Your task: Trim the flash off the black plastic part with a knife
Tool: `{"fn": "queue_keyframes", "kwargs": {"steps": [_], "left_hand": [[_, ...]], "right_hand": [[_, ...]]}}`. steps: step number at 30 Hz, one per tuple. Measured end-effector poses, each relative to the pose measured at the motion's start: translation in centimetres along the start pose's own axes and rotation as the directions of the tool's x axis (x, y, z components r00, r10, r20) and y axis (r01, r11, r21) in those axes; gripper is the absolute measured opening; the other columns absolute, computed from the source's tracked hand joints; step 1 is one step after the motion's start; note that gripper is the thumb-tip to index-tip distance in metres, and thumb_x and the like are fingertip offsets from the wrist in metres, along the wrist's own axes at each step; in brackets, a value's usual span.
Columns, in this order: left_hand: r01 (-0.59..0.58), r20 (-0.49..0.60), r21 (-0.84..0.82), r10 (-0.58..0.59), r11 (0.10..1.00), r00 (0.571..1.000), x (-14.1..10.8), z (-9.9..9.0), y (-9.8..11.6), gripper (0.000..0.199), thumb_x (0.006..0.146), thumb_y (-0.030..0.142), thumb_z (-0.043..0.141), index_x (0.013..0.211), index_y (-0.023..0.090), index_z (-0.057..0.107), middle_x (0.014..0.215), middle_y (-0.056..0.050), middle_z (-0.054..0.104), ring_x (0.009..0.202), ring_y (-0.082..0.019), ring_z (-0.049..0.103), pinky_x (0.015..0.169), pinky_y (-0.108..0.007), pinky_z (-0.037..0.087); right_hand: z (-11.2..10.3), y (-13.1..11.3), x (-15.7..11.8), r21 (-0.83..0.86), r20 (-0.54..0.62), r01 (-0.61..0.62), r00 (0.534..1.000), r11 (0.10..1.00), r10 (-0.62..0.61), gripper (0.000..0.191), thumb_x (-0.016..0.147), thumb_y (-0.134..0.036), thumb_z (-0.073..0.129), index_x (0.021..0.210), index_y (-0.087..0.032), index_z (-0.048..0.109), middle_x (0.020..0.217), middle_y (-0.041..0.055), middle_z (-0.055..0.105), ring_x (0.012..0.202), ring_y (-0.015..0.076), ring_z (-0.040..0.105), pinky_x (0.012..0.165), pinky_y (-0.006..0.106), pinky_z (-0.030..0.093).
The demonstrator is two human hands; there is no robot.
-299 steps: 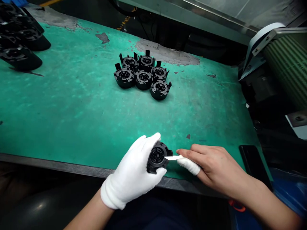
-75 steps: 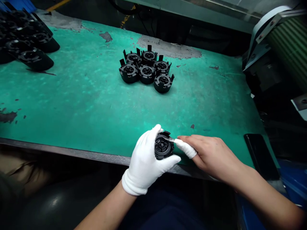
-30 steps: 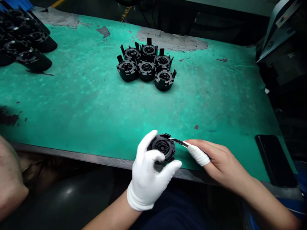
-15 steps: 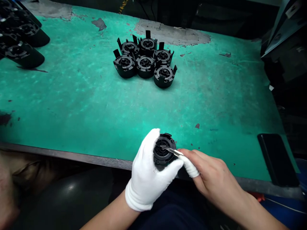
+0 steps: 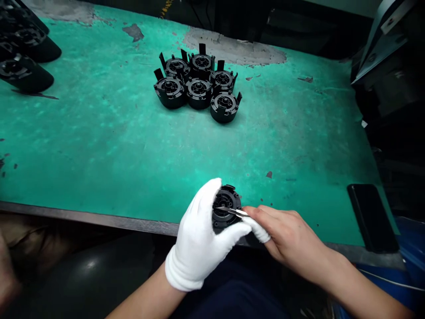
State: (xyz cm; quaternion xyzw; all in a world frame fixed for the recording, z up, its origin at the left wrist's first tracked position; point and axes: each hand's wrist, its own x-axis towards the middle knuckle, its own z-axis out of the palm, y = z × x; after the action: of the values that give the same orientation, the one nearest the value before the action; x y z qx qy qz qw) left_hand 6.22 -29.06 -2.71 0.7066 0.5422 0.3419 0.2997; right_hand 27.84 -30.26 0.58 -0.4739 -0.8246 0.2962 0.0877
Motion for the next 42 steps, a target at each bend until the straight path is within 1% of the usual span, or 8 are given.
{"fn": "queue_keyframes", "kwargs": {"steps": [6, 10, 16, 22, 27, 31, 35, 42], "left_hand": [[-0.019, -0.030, -0.026, 0.018, 0.999, 0.999, 0.0, 0.3, -0.1, 0.086, 0.075, 0.048, 0.081, 0.145, 0.019, 0.041, 0.143, -0.015, 0.055, 0.131, -0.031, 0.056, 0.112, -0.047, 0.050], [-0.030, -0.043, -0.003, 0.029, 1.000, 0.999, 0.1, 0.4, -0.1, 0.085, 0.075, 0.048, 0.081, 0.143, 0.018, 0.041, 0.141, -0.015, 0.056, 0.130, -0.030, 0.057, 0.112, -0.046, 0.050], [-0.050, -0.048, 0.018, 0.051, 0.999, 0.998, 0.0, 0.3, -0.1, 0.085, 0.076, 0.048, 0.081, 0.143, 0.015, 0.041, 0.142, -0.016, 0.055, 0.133, -0.029, 0.055, 0.115, -0.043, 0.047], [-0.068, -0.046, 0.020, 0.068, 0.998, 0.997, 0.0, 0.3, -0.1, 0.087, 0.074, 0.048, 0.082, 0.143, 0.015, 0.041, 0.142, -0.016, 0.055, 0.133, -0.029, 0.054, 0.115, -0.043, 0.046], [-0.060, -0.080, 0.034, 0.062, 0.998, 0.995, 0.0, 0.4, -0.1, 0.090, 0.073, 0.048, 0.083, 0.144, 0.014, 0.040, 0.142, -0.017, 0.054, 0.132, -0.030, 0.055, 0.113, -0.045, 0.048], [-0.081, -0.092, 0.041, 0.085, 0.996, 0.992, -0.1, 0.5, 0.0, 0.089, 0.073, 0.046, 0.084, 0.143, 0.013, 0.040, 0.142, -0.019, 0.054, 0.132, -0.030, 0.055, 0.112, -0.046, 0.048], [-0.071, -0.078, 0.051, 0.075, 0.996, 0.994, 0.0, 0.4, 0.0, 0.086, 0.074, 0.045, 0.083, 0.142, 0.014, 0.041, 0.141, -0.018, 0.055, 0.131, -0.030, 0.055, 0.112, -0.047, 0.048], [-0.071, -0.072, 0.042, 0.074, 0.997, 0.995, 0.1, 0.4, 0.0, 0.085, 0.073, 0.044, 0.083, 0.141, 0.013, 0.042, 0.140, -0.018, 0.055, 0.132, -0.030, 0.055, 0.113, -0.045, 0.047]], "right_hand": [[-1.6, 0.4, 0.2, -0.023, 0.003, -0.016, 1.000, 1.000, 0.016, 0.047, 0.092, -0.007, 0.047, 0.136, -0.023, 0.051, 0.109, 0.0056, 0.069, 0.092, 0.0204, 0.068, 0.077, 0.033, 0.052], [-2.5, 0.5, 0.6, -0.117, 0.088, -0.023, 0.996, 0.993, 0.033, 0.048, 0.091, -0.008, 0.047, 0.136, -0.024, 0.051, 0.103, 0.0037, 0.069, 0.087, 0.0204, 0.068, 0.071, 0.033, 0.050], [-3.8, 0.4, 1.0, -0.138, 0.241, -0.013, 0.969, 0.990, 0.047, 0.048, 0.092, -0.008, 0.045, 0.135, -0.027, 0.053, 0.099, 0.0008, 0.069, 0.085, 0.0200, 0.069, 0.069, 0.032, 0.051], [-4.6, 1.2, 0.6, -0.079, 0.063, 0.005, 0.998, 0.997, 0.000, 0.040, 0.098, -0.016, 0.044, 0.136, -0.029, 0.049, 0.115, 0.0022, 0.070, 0.097, 0.0177, 0.068, 0.078, 0.031, 0.050], [-4.8, 1.2, 1.4, -0.248, 0.134, 0.000, 0.990, 0.969, 0.034, 0.040, 0.095, -0.016, 0.046, 0.132, -0.028, 0.055, 0.107, 0.0011, 0.072, 0.089, 0.0194, 0.070, 0.068, 0.031, 0.049], [-5.1, 1.0, 2.4, -0.355, 0.108, 0.044, 0.994, 0.934, -0.006, 0.036, 0.095, -0.018, 0.047, 0.128, -0.026, 0.059, 0.094, -0.0001, 0.071, 0.081, 0.0194, 0.070, 0.062, 0.031, 0.045], [-5.5, 1.2, 3.2, -0.434, 0.086, 0.093, 0.994, 0.896, -0.062, 0.035, 0.095, -0.017, 0.046, 0.125, -0.026, 0.062, 0.093, 0.0013, 0.072, 0.080, 0.0203, 0.070, 0.061, 0.032, 0.043], [-6.4, 1.5, 3.5, -0.363, 0.137, 0.123, 0.987, 0.924, -0.078, 0.036, 0.096, -0.020, 0.048, 0.129, -0.028, 0.060, 0.089, -0.0014, 0.070, 0.078, 0.0181, 0.069, 0.061, 0.031, 0.040]]}}
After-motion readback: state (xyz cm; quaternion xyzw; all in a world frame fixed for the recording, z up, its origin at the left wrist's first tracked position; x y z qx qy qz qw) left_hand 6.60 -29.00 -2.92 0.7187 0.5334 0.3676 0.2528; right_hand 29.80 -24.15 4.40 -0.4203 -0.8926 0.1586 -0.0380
